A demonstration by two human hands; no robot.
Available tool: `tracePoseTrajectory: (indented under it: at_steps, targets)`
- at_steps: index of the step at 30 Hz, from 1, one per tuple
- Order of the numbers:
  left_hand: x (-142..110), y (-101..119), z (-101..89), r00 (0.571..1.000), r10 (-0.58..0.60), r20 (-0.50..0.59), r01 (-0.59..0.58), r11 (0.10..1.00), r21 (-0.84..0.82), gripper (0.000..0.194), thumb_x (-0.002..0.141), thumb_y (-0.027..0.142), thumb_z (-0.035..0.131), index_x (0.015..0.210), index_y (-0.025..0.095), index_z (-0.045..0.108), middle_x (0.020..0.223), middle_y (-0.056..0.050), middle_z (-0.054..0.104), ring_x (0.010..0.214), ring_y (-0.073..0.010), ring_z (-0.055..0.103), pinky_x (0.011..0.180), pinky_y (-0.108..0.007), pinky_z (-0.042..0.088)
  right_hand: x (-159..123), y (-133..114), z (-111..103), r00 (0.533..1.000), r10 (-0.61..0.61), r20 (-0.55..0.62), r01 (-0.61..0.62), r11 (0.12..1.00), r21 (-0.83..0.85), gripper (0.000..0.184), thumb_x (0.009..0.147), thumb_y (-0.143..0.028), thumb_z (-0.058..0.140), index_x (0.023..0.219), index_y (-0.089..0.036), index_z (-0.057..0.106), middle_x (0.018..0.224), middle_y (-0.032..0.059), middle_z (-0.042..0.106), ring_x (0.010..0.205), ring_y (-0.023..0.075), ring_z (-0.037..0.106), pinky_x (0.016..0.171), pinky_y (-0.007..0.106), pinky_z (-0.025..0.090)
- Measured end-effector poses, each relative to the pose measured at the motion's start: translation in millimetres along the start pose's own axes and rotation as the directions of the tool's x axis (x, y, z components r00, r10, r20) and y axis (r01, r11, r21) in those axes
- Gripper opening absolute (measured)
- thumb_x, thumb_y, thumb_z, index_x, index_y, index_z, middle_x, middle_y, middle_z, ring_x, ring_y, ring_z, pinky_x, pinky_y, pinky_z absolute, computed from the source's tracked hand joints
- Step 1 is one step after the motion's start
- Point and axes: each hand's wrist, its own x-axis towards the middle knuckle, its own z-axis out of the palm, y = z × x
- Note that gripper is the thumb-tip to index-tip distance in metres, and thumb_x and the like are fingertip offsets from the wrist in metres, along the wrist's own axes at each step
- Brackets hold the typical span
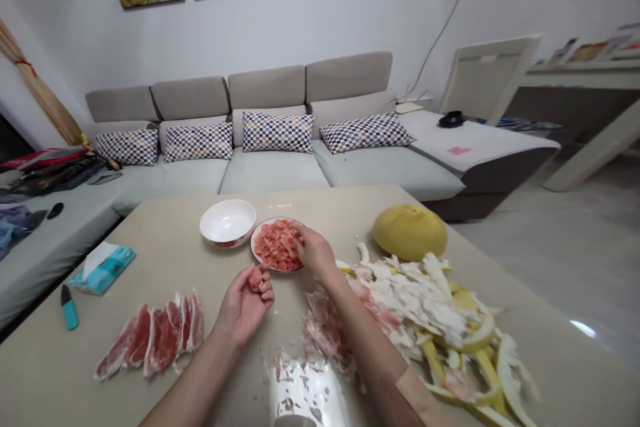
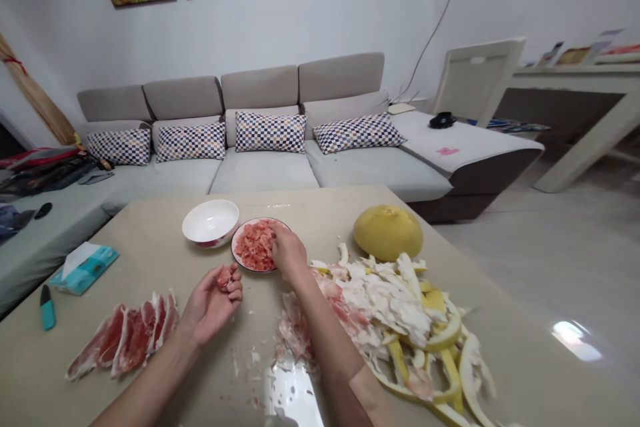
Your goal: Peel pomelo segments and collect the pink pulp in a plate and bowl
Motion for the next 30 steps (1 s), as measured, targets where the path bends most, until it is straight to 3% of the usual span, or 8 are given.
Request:
tracePoseTrajectory:
  at_steps: [4, 7, 11, 14, 17, 22, 27, 30]
  targets:
    - [-3.8, -3.2, 5.0, 0.999, 0.037, 0.032, -0.038, 0.998, 0.041, 0.018, 0.091, 0.019, 0.05, 0.096, 0.006, 0.062, 0.073, -0.002, 0.05, 0.056, -0.0077, 0.046, 0.051, -0.018, 0.041, -34.6, -38.1, -21.5, 0.995, -0.053, 0.086, 0.042, 0.992, 0.122, 0.018, 0.089, -0.026, 0.056, 0.086, -0.021, 0.073, 0.083, 0.0031, 0.074, 0.074, 0.0178, 0.067, 0.069, 0.027, 0.051]
    - [-11.5, -10.1, 13.6, 0.995, 0.082, 0.052, -0.086, 0.993, 0.083, 0.017, 0.089, 0.018, 0.054, 0.097, 0.006, 0.064, 0.07, -0.001, 0.05, 0.06, -0.0097, 0.05, 0.054, -0.02, 0.042, -74.5, -69.7, -32.3, 0.984, -0.12, 0.131, 0.082, 0.961, 0.263, 0.013, 0.087, -0.027, 0.062, 0.092, -0.025, 0.074, 0.09, 0.001, 0.075, 0.081, 0.0171, 0.067, 0.075, 0.026, 0.051]
    - [-25.3, -24.4, 25.7, 0.973, 0.198, 0.116, -0.223, 0.933, 0.283, 0.02, 0.085, 0.021, 0.061, 0.101, 0.009, 0.066, 0.083, -0.006, 0.059, 0.077, -0.0149, 0.058, 0.07, -0.024, 0.048, -117.2, -91.3, -33.6, 0.999, -0.039, 0.007, 0.034, 0.929, 0.37, 0.014, 0.081, -0.022, 0.068, 0.093, -0.024, 0.074, 0.092, 0.0043, 0.073, 0.072, 0.0173, 0.063, 0.065, 0.028, 0.049]
    - [-34.1, -35.8, 31.5, 0.949, 0.262, 0.176, -0.312, 0.865, 0.393, 0.021, 0.082, 0.022, 0.066, 0.1, 0.011, 0.068, 0.086, -0.004, 0.059, 0.076, -0.0127, 0.056, 0.074, -0.023, 0.047, -133.7, -94.0, -33.6, 0.996, 0.037, -0.078, 0.0, 0.901, 0.434, 0.012, 0.083, -0.022, 0.066, 0.093, -0.022, 0.074, 0.092, 0.0058, 0.072, 0.079, 0.0191, 0.064, 0.069, 0.029, 0.049]
    - [-40.0, -44.8, 34.2, 0.937, 0.257, 0.237, -0.342, 0.814, 0.47, 0.021, 0.084, 0.025, 0.062, 0.1, 0.012, 0.068, 0.086, -0.003, 0.055, 0.076, -0.0117, 0.053, 0.072, -0.022, 0.045, -141.0, -93.4, -37.9, 0.994, 0.081, -0.069, -0.037, 0.871, 0.49, 0.013, 0.086, -0.023, 0.062, 0.089, -0.022, 0.075, 0.09, 0.005, 0.073, 0.083, 0.0196, 0.065, 0.073, 0.029, 0.049]
    - [-40.5, -53.3, 34.9, 0.914, 0.271, 0.302, -0.405, 0.672, 0.62, 0.023, 0.088, 0.031, 0.057, 0.105, 0.016, 0.063, 0.084, -0.001, 0.049, 0.071, -0.0106, 0.046, 0.066, -0.021, 0.04, -142.7, -88.4, -46.5, 0.991, 0.128, -0.037, -0.095, 0.869, 0.486, 0.011, 0.083, -0.022, 0.065, 0.085, -0.021, 0.075, 0.083, 0.0031, 0.073, 0.072, 0.0171, 0.065, 0.063, 0.026, 0.047]
    - [-30.5, -52.0, 29.0, 0.836, 0.401, 0.374, -0.541, 0.489, 0.684, 0.013, 0.091, 0.033, 0.054, 0.095, 0.02, 0.056, 0.089, 0.0, 0.047, 0.076, -0.0118, 0.044, 0.071, -0.021, 0.039, -130.6, -81.9, -48.3, 0.998, 0.066, -0.01, -0.053, 0.876, 0.48, 0.014, 0.086, -0.022, 0.062, 0.082, -0.022, 0.075, 0.078, 0.0015, 0.073, 0.069, 0.0159, 0.064, 0.062, 0.025, 0.045]
    - [-20.3, -47.2, 20.5, 0.825, 0.439, 0.357, -0.55, 0.478, 0.685, 0.016, 0.092, 0.037, 0.051, 0.097, 0.022, 0.054, 0.092, 0.0, 0.048, 0.08, -0.0127, 0.046, 0.076, -0.022, 0.039, -118.6, -75.8, -40.0, 0.999, -0.01, -0.037, 0.025, 0.913, 0.407, 0.014, 0.084, -0.017, 0.061, 0.079, -0.021, 0.073, 0.073, 0.0006, 0.07, 0.064, 0.0146, 0.06, 0.06, 0.025, 0.043]
